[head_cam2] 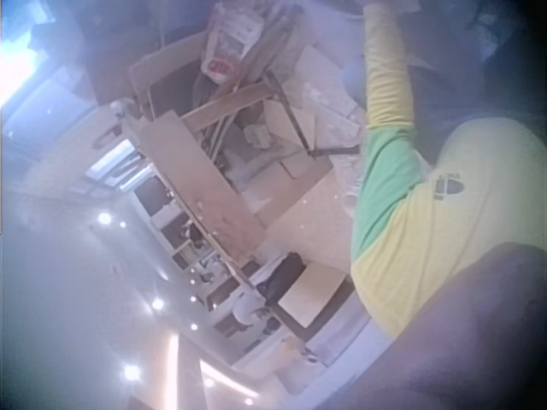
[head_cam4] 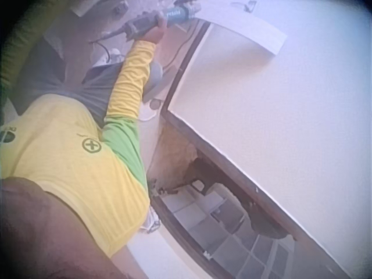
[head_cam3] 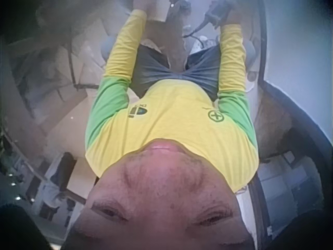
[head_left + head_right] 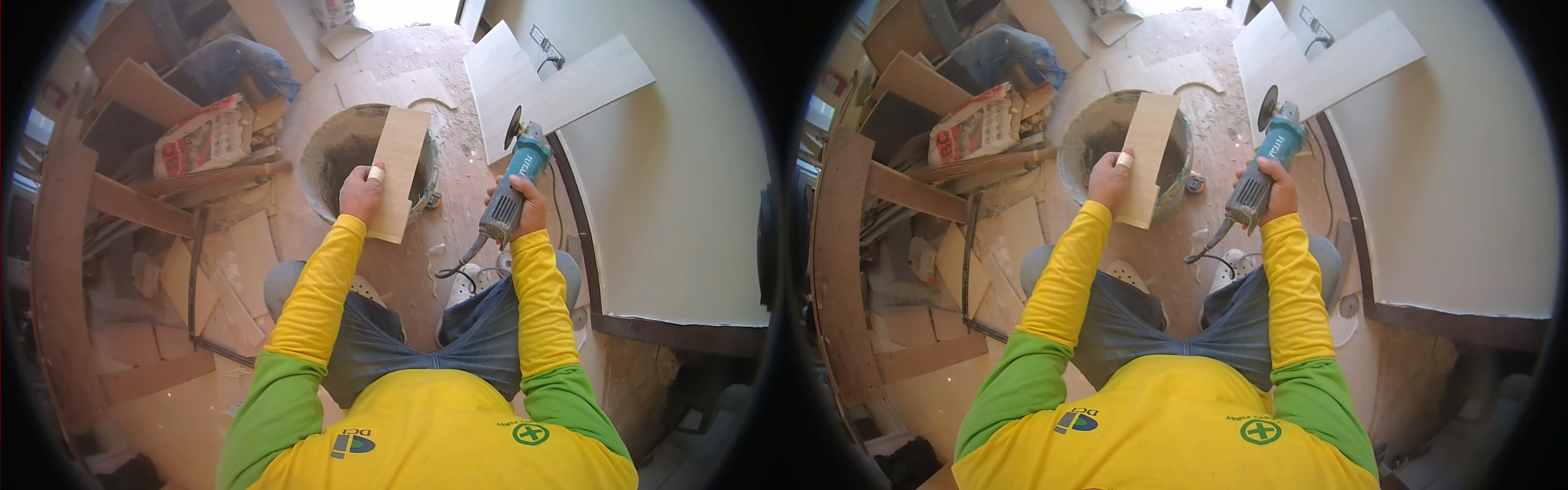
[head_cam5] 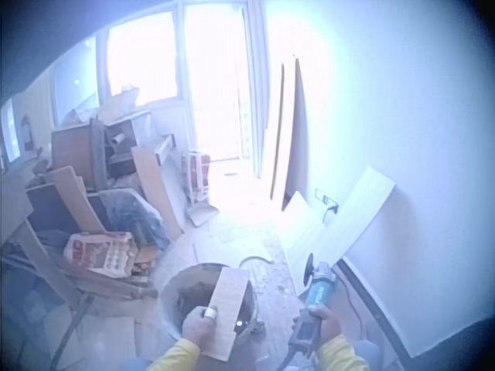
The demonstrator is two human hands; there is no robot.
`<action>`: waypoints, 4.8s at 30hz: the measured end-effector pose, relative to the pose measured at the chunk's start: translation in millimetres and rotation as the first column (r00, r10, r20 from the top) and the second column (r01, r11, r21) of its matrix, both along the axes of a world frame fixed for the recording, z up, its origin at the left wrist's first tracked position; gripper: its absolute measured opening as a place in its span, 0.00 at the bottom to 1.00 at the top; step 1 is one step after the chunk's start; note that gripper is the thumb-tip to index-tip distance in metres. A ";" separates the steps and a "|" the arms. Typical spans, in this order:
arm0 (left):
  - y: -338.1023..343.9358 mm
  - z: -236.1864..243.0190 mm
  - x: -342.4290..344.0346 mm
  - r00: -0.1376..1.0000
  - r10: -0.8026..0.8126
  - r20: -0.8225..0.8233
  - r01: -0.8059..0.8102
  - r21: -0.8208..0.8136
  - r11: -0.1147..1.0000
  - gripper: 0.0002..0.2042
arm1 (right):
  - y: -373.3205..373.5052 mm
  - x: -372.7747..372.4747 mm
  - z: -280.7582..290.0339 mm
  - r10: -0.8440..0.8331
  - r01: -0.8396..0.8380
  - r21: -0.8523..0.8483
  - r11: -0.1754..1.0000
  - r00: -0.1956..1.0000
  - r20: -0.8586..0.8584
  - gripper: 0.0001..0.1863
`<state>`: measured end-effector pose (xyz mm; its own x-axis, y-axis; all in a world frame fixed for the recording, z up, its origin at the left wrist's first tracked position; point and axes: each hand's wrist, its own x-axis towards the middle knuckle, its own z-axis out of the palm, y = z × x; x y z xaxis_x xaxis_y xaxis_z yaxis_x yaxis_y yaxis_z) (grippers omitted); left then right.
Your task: The person shapes a tile using an angle grinder, then applies tape to the tool's body.
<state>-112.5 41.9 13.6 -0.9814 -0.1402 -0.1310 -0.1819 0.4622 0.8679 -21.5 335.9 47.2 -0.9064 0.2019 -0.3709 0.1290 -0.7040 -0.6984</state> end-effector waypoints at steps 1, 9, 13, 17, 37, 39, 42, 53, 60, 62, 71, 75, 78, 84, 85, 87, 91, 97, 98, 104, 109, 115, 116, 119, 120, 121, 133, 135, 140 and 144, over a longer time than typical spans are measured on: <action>0.1 0.7 -0.5 1.000 -0.004 0.008 0.004 -0.006 1.000 0.24 | 0.0 0.2 0.4 0.005 -0.005 -0.001 1.000 1.000 -0.005 0.21; 5.0 5.4 -16.0 0.994 -0.104 0.024 0.107 -0.170 0.980 0.23 | 0.1 -0.3 2.3 0.015 -0.015 -0.007 1.000 1.000 0.008 0.20; 9.8 -1.2 -34.8 0.965 -0.233 0.124 0.258 -0.259 0.931 0.22 | 1.4 -2.3 -0.3 0.042 -0.042 -0.003 0.999 0.999 0.014 0.19; 16.3 -6.5 -33.5 0.943 -0.288 0.168 0.324 -0.262 0.909 0.22 | 3.3 -3.1 -6.2 0.040 -0.040 0.047 0.998 0.999 0.003 0.22; 89.0 31.6 113.3 0.764 -0.639 0.092 0.330 0.795 0.509 0.30 | 3.4 -3.6 -0.4 0.092 -0.092 -0.013 0.996 0.996 -0.016 0.18; 98.0 23.9 115.8 0.753 -0.648 0.118 0.273 0.839 0.471 0.31 | 6.6 -6.6 -2.2 0.114 -0.114 0.005 0.993 0.993 0.015 0.18; 108.5 16.8 115.7 0.742 -0.651 0.161 0.186 0.883 0.431 0.32 | 9.0 -4.2 -3.0 0.126 -0.130 0.036 0.991 0.988 0.085 0.19; 113.8 11.3 125.3 0.729 -0.664 0.167 0.298 0.795 0.528 0.35 | 10.4 -7.0 5.5 0.221 -0.220 -0.008 0.975 0.975 0.036 0.20; 114.3 21.2 128.3 0.735 -0.631 0.251 0.173 0.829 0.532 0.34 | 9.2 -15.0 -1.5 0.217 -0.233 0.071 0.970 0.958 0.186 0.18; 115.4 19.7 128.3 0.738 -0.632 0.237 0.199 0.818 0.540 0.34 | 9.4 -13.9 -0.2 0.186 -0.202 0.059 0.978 0.961 0.203 0.17; 108.1 29.2 120.9 0.673 -0.692 0.261 0.235 0.812 0.535 0.34 | 11.4 -16.9 -8.5 0.164 -0.174 0.032 0.984 0.963 0.212 0.16; 109.5 25.7 119.1 0.669 -0.700 0.251 0.229 0.826 0.515 0.33 | 11.4 -19.1 -9.3 0.139 -0.151 0.044 0.988 0.968 0.208 0.16; 111.2 23.3 120.7 0.674 -0.695 0.250 0.217 0.832 0.510 0.33 | 13.4 -19.7 -10.8 0.160 -0.177 0.066 0.982 0.967 0.200 0.16; 113.6 21.0 121.6 0.690 -0.678 0.254 0.216 0.822 0.527 0.32 | 14.0 -21.0 -12.3 0.174 -0.192 0.087 0.977 0.968 0.181 0.17; 114.3 20.9 121.9 0.694 -0.674 0.255 0.227 0.810 0.540 0.32 | 13.9 -20.9 -12.6 0.168 -0.186 0.083 0.979 0.969 0.182 0.17; 114.5 20.8 122.7 0.700 -0.667 0.255 0.235 0.799 0.553 0.32 | 12.5 -20.0 -10.5 0.166 -0.183 0.080 0.980 0.969 0.184 0.17; 113.0 22.5 124.2 0.709 -0.658 0.254 0.251 0.781 0.571 0.32 | 11.9 -18.6 -8.8 0.195 -0.215 0.086 0.973 0.960 0.200 0.18; 114.3 22.5 124.4 0.716 -0.650 0.253 0.261 0.767 0.586 0.32 | 12.4 -20.4 -10.1 0.214 -0.232 0.069 0.970 0.956 0.202 0.18; 115.1 23.0 124.1 0.717 -0.650 0.252 0.264 0.765 0.588 0.32 | 13.1 -20.6 -9.9 0.217 -0.234 0.066 0.970 0.955 0.202 0.18; 118.8 22.1 127.2 0.796 -0.604 -0.022 0.444 0.700 0.559 0.38 | 16.0 -18.3 3.1 0.272 -0.261 -0.143 0.955 0.960 0.061 0.20; 112.1 53.2 150.0 0.726 -0.629 -0.279 0.666 0.514 0.541 0.45 | 22.9 -11.4 4.0 0.202 -0.333 -0.312 0.890 0.901 -0.383 0.28; 105.8 58.1 172.8 0.655 -0.670 -0.350 0.755 0.250 0.607 0.48 | 11.7 0.4 12.9 0.256 -0.593 -0.340 0.730 0.698 -0.669 0.39; 104.6 58.9 174.6 0.649 -0.678 -0.345 0.757 0.206 0.620 0.48 | 11.2 0.7 14.8 0.263 -0.598 -0.336 0.728 0.696 -0.668 0.39; 104.7 55.0 176.5 0.678 -0.666 -0.311 0.735 0.255 0.629 0.45 | 8.5 0.8 17.1 0.279 -0.606 -0.323 0.727 0.690 -0.668 0.38; 104.1 53.5 177.7 0.699 -0.661 -0.272 0.715 0.305 0.629 0.43 | 7.5 0.5 16.5 0.286 -0.576 -0.311 0.756 0.718 -0.635 0.37; 106.2 44.5 177.0 0.703 -0.661 -0.263 0.710 0.305 0.634 0.43 | 6.4 0.5 15.4 0.289 -0.544 -0.299 0.784 0.746 -0.599 0.37; 107.2 19.1 142.1 0.775 -0.607 0.176 0.257 0.790 0.557 0.34 | 3.0 -9.7 0.7 0.281 -0.282 -0.009 0.959 0.955 0.094 0.21; 105.3 17.9 143.3 0.761 -0.624 0.175 0.244 0.815 0.526 0.34 | 0.8 -8.6 -1.3 0.251 -0.258 0.027 0.966 0.954 0.165 0.21; 106.4 18.8 148.3 0.717 -0.677 0.165 0.215 0.872 0.440 0.34 | 2.4 5.3 9.6 0.178 -0.200 0.082 0.976 0.960 0.217 0.19; 113.7 22.3 156.4 0.691 -0.710 0.135 0.255 0.874 0.414 0.34 | 9.4 22.9 24.2 0.120 -0.148 0.131 0.980 0.972 0.201 0.18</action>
